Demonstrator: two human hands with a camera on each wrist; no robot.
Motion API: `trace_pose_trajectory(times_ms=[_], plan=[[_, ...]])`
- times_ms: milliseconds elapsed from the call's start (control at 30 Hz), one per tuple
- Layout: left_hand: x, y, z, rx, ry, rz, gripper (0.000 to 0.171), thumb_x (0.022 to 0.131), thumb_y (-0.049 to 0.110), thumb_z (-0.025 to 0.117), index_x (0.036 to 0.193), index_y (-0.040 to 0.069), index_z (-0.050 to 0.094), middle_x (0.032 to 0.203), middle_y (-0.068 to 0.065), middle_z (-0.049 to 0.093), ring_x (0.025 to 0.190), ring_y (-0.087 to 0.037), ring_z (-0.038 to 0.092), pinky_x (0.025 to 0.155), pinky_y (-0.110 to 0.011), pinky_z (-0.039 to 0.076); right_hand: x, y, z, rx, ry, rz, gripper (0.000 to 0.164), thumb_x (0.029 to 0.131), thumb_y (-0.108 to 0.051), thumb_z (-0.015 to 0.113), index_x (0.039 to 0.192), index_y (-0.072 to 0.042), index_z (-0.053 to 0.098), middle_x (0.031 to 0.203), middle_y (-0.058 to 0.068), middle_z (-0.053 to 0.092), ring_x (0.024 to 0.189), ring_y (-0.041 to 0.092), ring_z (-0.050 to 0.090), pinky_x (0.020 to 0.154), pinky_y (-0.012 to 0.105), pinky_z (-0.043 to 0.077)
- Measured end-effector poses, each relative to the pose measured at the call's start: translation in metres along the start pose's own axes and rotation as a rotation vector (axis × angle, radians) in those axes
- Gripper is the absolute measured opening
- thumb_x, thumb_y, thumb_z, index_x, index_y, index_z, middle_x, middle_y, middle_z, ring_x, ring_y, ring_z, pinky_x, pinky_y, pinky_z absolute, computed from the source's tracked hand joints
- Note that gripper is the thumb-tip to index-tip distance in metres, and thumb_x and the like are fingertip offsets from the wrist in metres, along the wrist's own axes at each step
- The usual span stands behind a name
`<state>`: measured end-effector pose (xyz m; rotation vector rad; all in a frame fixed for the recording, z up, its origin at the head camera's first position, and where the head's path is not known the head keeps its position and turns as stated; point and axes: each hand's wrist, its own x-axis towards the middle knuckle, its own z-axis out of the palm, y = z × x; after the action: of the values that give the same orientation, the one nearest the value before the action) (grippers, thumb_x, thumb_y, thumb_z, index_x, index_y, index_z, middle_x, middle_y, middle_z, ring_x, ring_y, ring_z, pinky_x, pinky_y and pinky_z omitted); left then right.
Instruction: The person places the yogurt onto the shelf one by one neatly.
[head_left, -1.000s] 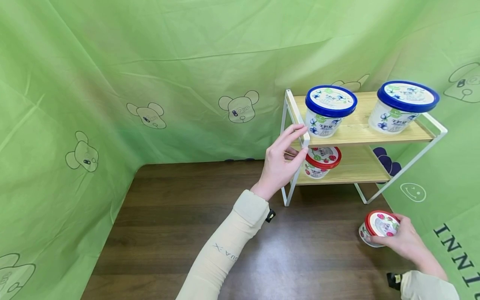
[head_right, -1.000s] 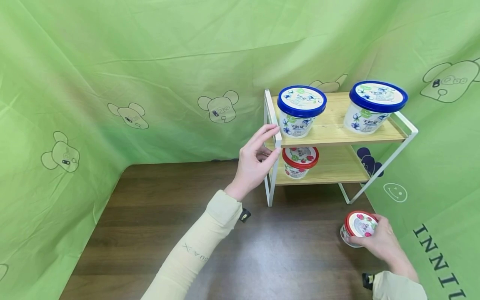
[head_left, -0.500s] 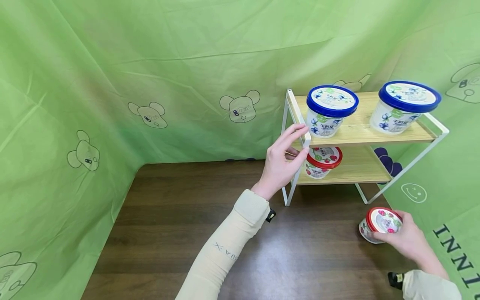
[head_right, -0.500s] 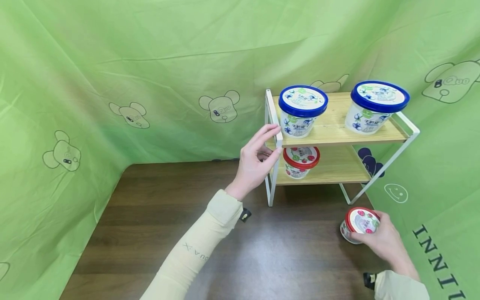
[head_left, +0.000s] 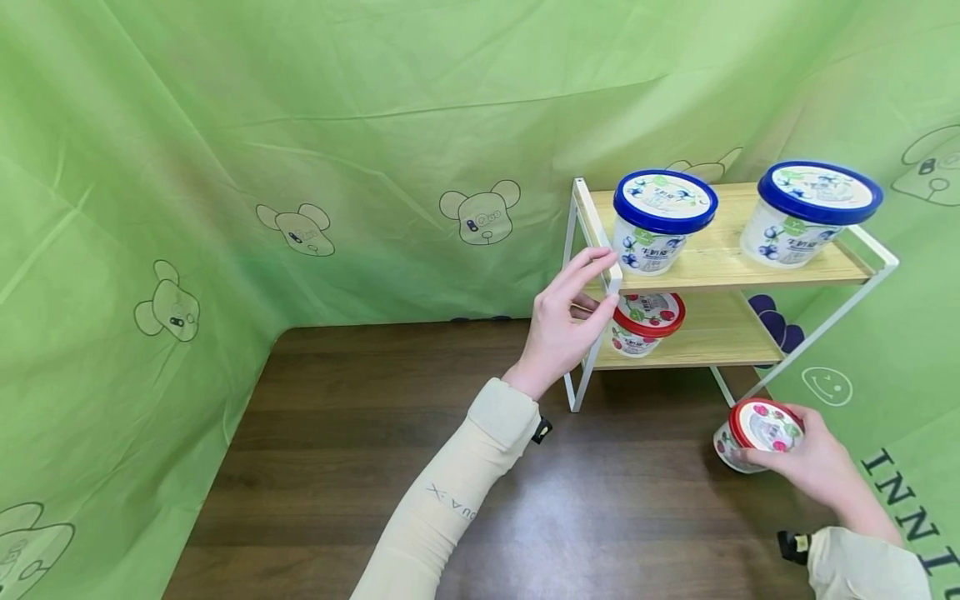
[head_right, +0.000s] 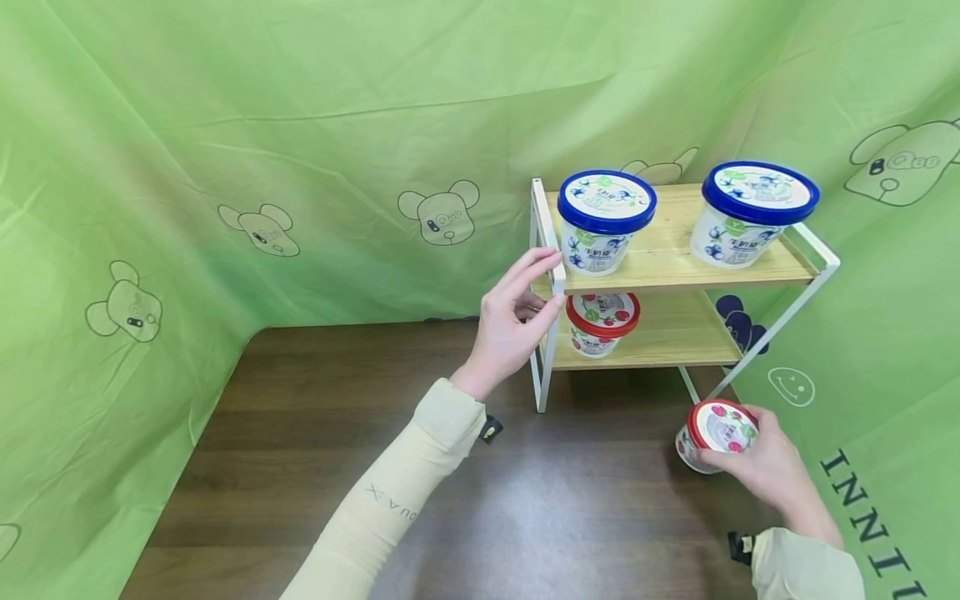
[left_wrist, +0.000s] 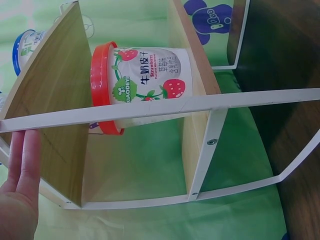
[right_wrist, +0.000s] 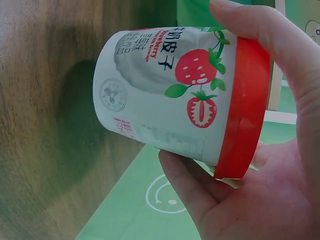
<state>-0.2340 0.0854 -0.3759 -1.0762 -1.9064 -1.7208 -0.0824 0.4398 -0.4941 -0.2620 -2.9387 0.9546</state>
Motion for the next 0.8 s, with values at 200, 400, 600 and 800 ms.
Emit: trace_pose_trajectory(times_ms=[200,400,600,800], plan=[[0.000,0.000,0.000,0.006,0.003,0.002,0.049,0.096,0.002,0.070,0.143,0.009,0.058,0.149,0.002,0.049,0.072,-0.011,0.064,0.069,-0.022,0.058,0.002,-0.006,-0.004,0.004,-0.025,0.027,0.108,0.080,-0.038,0.087,0.145,0.019,0.021,0.119,0.038,0.049,0.099,0.048,0.054,0.067,0.038,0.044],[0.000,-0.001,-0.001,0.006,0.001,0.006,0.048,0.097,0.003,0.068,0.143,0.010,0.058,0.149,0.006,0.048,0.073,-0.008,0.064,0.071,-0.022,0.058,0.002,-0.008,-0.003,0.011,-0.023,0.025,0.106,0.081,-0.039,0.087,0.144,0.018,0.023,0.118,0.036,0.050,0.097,0.041,0.054,0.065,0.035,0.044],[-0.001,-0.001,0.000,-0.004,0.008,0.014,0.048,0.097,0.003,0.068,0.144,0.010,0.058,0.149,0.008,0.048,0.072,-0.006,0.063,0.070,-0.024,0.059,0.001,-0.010,-0.003,0.020,-0.021,0.036,0.108,0.082,-0.041,0.086,0.146,0.017,0.021,0.121,0.037,0.048,0.100,0.045,0.053,0.066,0.038,0.044],[-0.001,0.001,0.000,0.001,0.005,0.013,0.048,0.097,0.003,0.068,0.144,0.010,0.058,0.149,0.007,0.048,0.073,-0.007,0.063,0.070,-0.023,0.058,0.000,-0.014,-0.005,0.024,-0.021,0.031,0.108,0.083,-0.041,0.085,0.147,0.017,0.020,0.123,0.038,0.047,0.102,0.050,0.051,0.067,0.039,0.043]])
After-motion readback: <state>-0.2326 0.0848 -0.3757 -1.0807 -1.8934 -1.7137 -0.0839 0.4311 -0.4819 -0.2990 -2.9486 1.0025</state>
